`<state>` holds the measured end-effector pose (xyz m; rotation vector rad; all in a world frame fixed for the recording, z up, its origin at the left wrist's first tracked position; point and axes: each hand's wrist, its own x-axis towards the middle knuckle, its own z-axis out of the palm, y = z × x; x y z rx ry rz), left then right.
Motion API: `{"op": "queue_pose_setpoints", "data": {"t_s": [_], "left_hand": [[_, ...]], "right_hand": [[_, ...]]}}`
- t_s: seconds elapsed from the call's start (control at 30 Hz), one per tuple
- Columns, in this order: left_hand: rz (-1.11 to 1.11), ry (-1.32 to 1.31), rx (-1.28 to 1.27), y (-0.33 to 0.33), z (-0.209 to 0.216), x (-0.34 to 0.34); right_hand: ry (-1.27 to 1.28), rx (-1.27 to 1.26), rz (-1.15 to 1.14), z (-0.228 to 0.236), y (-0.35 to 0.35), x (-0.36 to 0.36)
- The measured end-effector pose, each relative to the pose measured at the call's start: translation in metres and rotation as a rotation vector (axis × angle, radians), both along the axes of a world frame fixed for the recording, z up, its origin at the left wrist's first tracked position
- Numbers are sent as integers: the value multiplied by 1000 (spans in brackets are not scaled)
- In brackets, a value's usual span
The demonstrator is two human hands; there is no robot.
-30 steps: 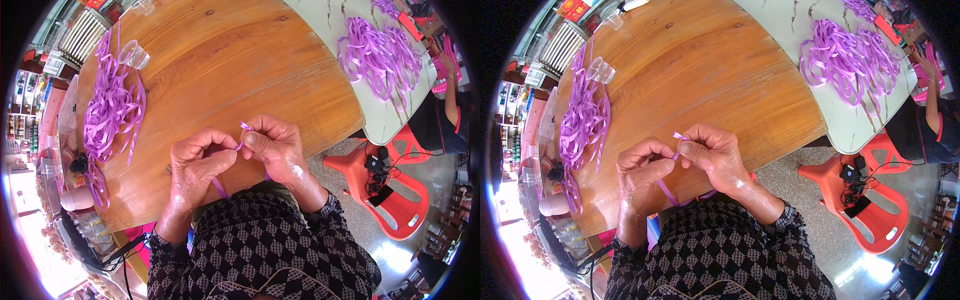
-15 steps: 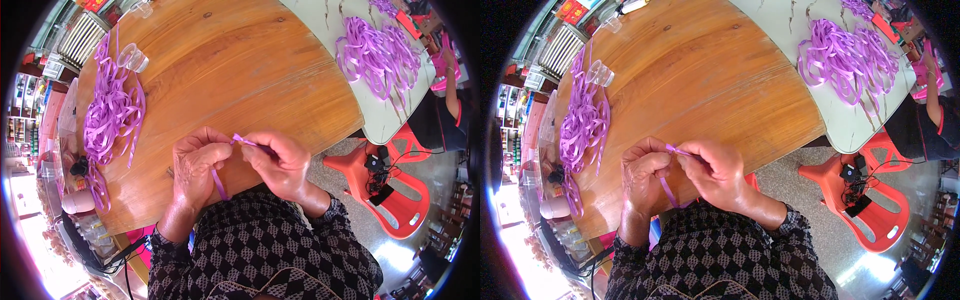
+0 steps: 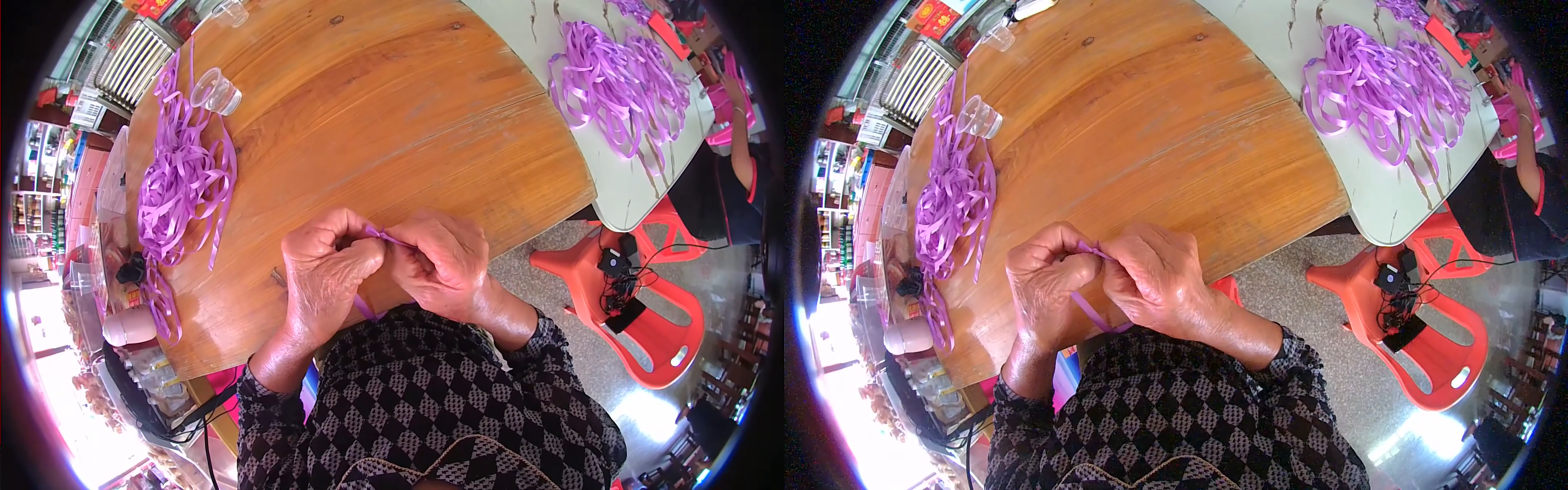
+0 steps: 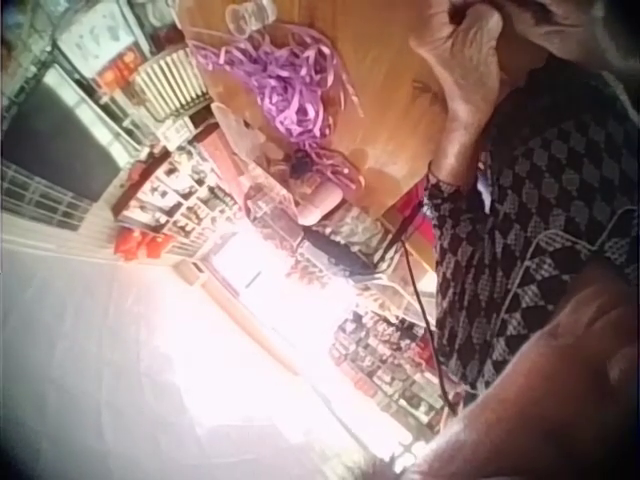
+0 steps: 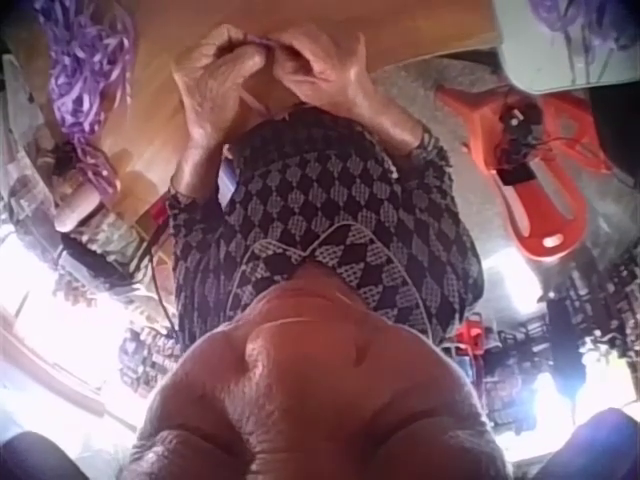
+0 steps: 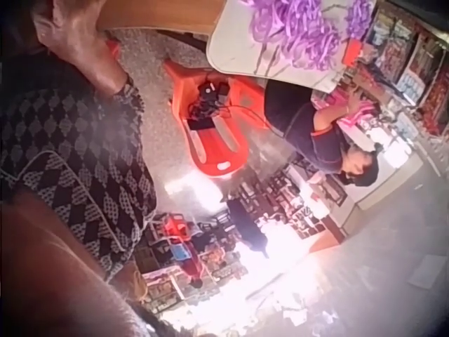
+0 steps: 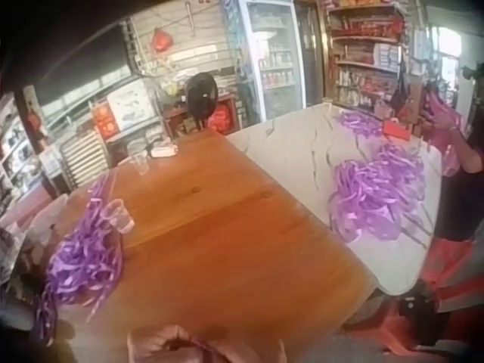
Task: The person picks up a purple ribbon from a pile on a wooden table, stretches it out, and ties a series of knots into it by hand. After completing the knots, the person sets the ribbon aside and reaches for another to repeat the process.
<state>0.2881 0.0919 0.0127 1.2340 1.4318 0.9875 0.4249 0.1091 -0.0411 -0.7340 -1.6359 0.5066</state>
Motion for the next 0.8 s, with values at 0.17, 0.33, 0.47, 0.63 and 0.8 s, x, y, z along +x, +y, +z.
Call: {"op": "queue_pose_setpoints", "data": {"t_s": [0.17,0.33,0.47,0.63,0.8], "left_hand": [[-84,-14,-46,3,3,-2],[-63,-97,-110,0,1,-7],[108,-8,143,-6,-1,4],[-168,609,761,-2,-10,-6],[-379,890,917,10,0,-9]], "right_hand": [[107,-113,-12,0,0,-1],[305,-598,129,4,-7,0],[351,-678,160,6,-8,0],[417,-807,228,6,-7,-3],[325,-709,159,2,-9,-5]]}}
